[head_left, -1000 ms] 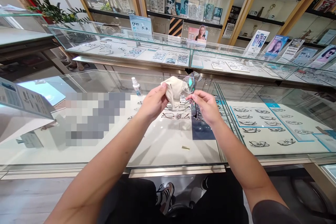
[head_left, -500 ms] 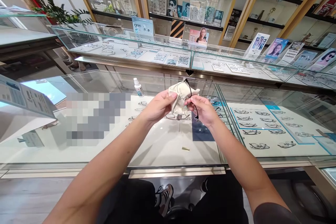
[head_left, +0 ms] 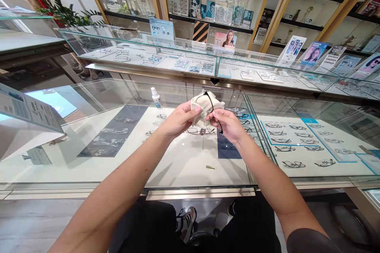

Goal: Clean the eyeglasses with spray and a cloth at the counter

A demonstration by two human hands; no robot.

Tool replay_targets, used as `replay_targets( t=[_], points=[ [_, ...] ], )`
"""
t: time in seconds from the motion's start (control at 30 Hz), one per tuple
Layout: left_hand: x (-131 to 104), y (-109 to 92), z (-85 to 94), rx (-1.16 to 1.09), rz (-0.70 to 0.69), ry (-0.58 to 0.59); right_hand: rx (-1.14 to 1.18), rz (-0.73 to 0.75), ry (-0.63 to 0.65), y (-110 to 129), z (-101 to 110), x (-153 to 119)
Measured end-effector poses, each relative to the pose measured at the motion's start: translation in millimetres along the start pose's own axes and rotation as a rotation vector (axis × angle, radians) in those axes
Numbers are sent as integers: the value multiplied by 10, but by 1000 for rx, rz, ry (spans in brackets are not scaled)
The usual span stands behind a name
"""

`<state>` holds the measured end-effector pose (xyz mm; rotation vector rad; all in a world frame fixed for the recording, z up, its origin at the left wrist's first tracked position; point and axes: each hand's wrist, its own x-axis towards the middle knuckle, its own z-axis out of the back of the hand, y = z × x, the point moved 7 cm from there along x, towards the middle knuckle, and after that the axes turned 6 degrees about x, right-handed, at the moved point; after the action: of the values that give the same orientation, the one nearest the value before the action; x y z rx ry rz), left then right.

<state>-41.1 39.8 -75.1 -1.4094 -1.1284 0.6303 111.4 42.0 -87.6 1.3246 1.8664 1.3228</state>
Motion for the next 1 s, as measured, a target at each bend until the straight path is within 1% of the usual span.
replay_targets(
  t=[0.23,0.47,0.57,0.73,0.87,1.0],
  points=[
    [11,-66,-74,40,-46,67,-10,6,-20,-7,35,6],
    [39,33,-36,69,-18,-58,-147,64,9,-56,-12,-4],
    [9,-3,-61,48,-21,-101,-204,84,14,-5,-83,-44],
    [-44,-71,-86,53,-76,-127,-224,79,55,30,-207,-102],
    [-50,-67,-42,48,-107,-178,-237,79,55,-8,-201,-104],
    [-40,-91,-46,65,-132,-196,-312,114,59,-10,-173,-104]
  ],
)
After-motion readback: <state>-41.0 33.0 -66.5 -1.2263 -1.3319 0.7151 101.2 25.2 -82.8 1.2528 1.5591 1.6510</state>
